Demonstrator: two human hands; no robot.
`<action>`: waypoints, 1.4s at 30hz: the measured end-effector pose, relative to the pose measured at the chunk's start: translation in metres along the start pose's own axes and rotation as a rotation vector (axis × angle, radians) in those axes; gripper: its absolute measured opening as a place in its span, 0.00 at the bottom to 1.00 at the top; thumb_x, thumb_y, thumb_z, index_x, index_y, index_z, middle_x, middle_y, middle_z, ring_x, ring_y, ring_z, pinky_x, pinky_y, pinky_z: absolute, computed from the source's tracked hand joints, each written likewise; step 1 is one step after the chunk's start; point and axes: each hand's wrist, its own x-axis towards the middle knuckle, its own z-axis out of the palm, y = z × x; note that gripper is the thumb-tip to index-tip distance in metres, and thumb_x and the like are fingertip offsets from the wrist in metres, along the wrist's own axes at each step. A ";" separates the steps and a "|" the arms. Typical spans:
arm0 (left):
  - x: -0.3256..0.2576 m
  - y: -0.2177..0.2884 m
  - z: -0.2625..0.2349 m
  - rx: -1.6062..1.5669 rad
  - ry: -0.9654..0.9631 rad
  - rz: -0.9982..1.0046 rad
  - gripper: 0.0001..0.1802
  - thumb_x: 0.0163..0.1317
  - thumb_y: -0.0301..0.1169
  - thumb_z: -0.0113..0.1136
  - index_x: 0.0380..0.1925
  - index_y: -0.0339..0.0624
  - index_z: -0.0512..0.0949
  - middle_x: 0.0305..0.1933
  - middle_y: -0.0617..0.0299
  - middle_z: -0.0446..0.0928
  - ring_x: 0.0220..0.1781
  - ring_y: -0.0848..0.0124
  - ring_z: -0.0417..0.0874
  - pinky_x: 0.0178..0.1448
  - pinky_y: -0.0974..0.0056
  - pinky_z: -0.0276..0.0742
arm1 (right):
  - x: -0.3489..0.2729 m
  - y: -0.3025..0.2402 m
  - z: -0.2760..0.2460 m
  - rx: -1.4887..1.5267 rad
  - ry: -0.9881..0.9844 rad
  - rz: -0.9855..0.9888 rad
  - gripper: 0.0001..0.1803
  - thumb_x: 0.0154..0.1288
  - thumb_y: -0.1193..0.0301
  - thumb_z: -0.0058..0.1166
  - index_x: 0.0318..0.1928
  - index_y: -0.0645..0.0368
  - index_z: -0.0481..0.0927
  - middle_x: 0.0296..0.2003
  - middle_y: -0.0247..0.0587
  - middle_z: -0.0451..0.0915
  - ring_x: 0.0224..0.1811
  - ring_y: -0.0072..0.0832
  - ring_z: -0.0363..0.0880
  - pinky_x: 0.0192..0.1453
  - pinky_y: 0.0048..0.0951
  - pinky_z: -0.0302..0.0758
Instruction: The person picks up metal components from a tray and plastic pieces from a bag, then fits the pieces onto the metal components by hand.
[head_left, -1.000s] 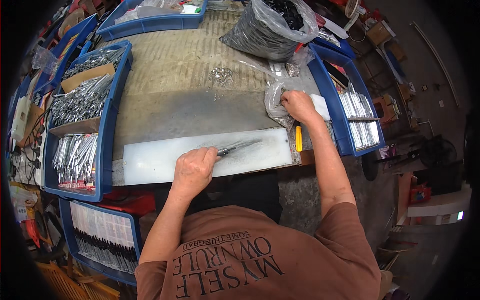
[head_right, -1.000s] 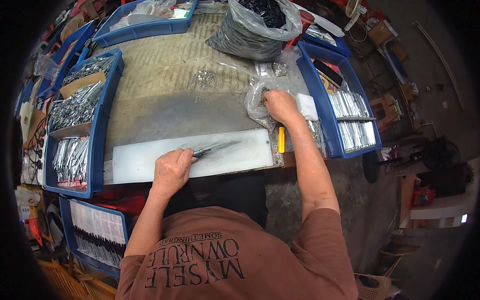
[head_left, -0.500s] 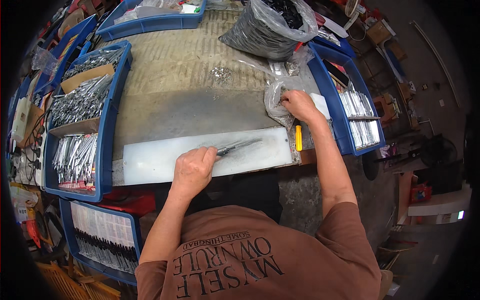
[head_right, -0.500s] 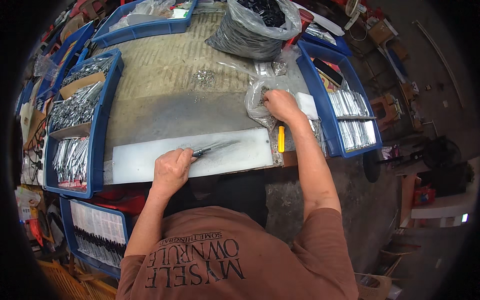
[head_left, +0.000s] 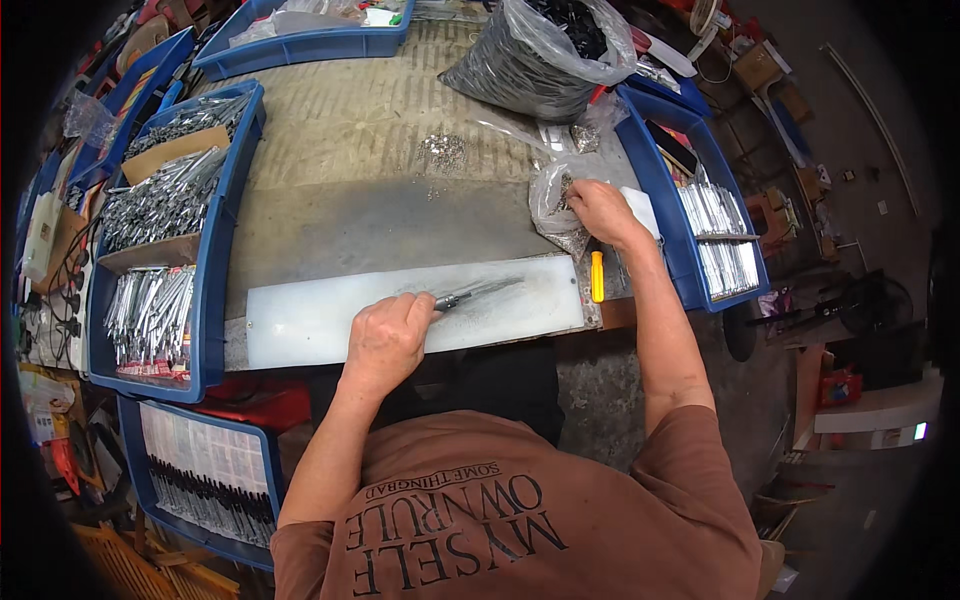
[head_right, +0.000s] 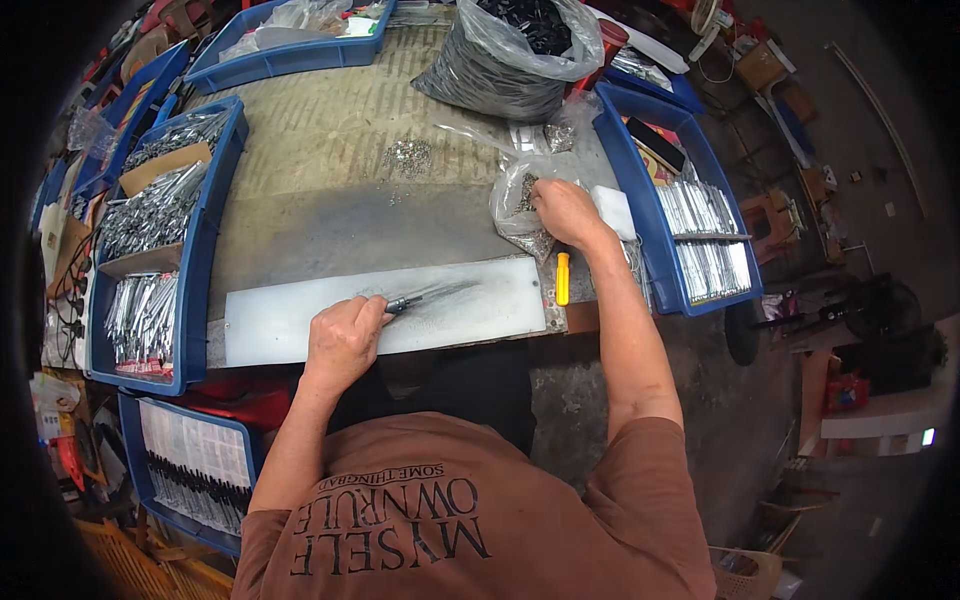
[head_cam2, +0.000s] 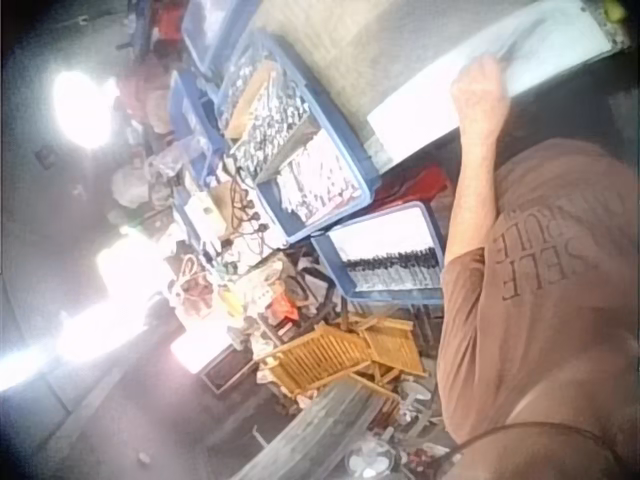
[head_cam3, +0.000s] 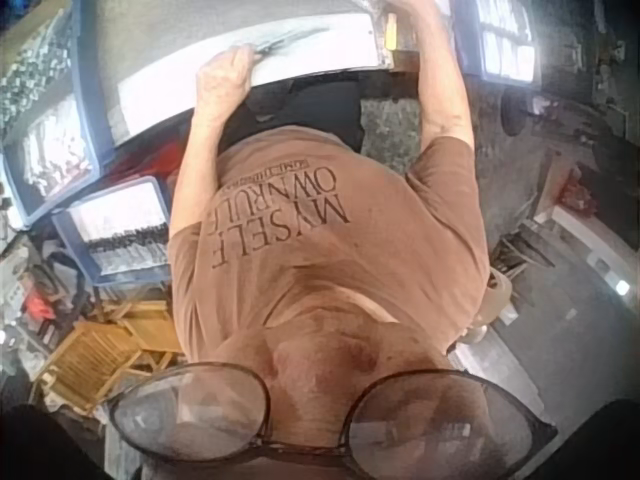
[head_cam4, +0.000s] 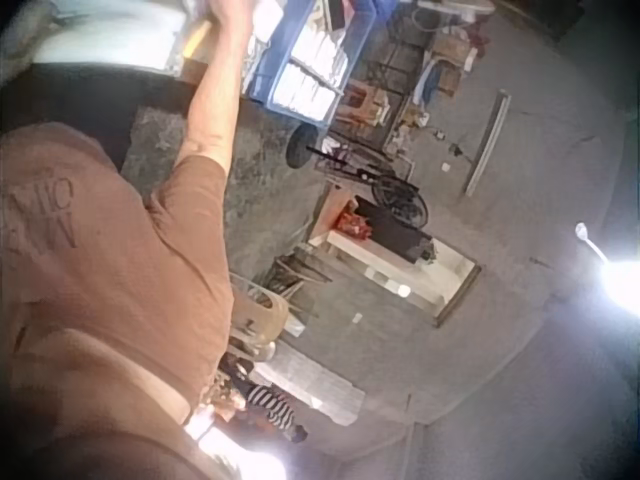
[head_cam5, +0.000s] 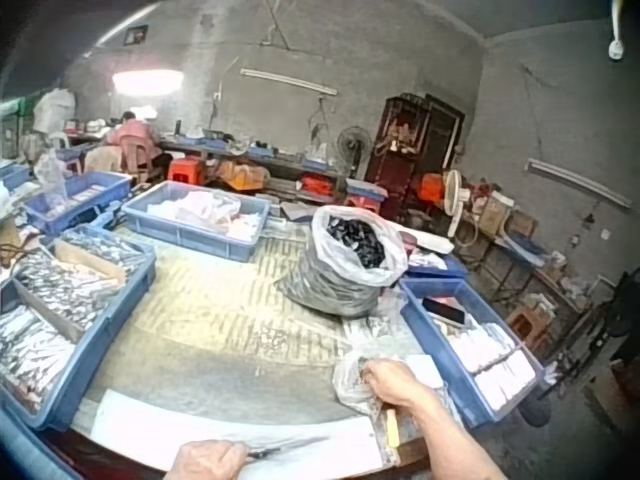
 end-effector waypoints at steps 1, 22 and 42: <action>0.000 0.000 0.000 0.001 -0.002 -0.004 0.09 0.46 0.27 0.61 0.24 0.40 0.70 0.17 0.59 0.68 0.20 0.63 0.73 0.22 0.61 0.69 | -0.001 0.001 0.000 0.035 0.025 0.005 0.11 0.57 0.70 0.45 0.32 0.65 0.76 0.33 0.56 0.76 0.40 0.49 0.74 0.45 0.42 0.69; 0.000 -0.002 0.001 0.033 -0.008 0.027 0.08 0.50 0.29 0.58 0.24 0.40 0.69 0.17 0.61 0.67 0.19 0.66 0.73 0.22 0.63 0.70 | -0.006 0.010 0.003 0.154 0.058 0.007 0.11 0.57 0.69 0.45 0.34 0.64 0.75 0.34 0.53 0.76 0.40 0.47 0.74 0.44 0.41 0.68; 0.000 -0.001 0.000 0.039 -0.027 0.021 0.08 0.50 0.29 0.58 0.24 0.40 0.69 0.18 0.61 0.68 0.20 0.66 0.74 0.22 0.63 0.71 | -0.010 0.009 0.005 0.319 0.172 0.032 0.10 0.54 0.70 0.48 0.30 0.66 0.74 0.28 0.52 0.76 0.33 0.46 0.75 0.37 0.39 0.69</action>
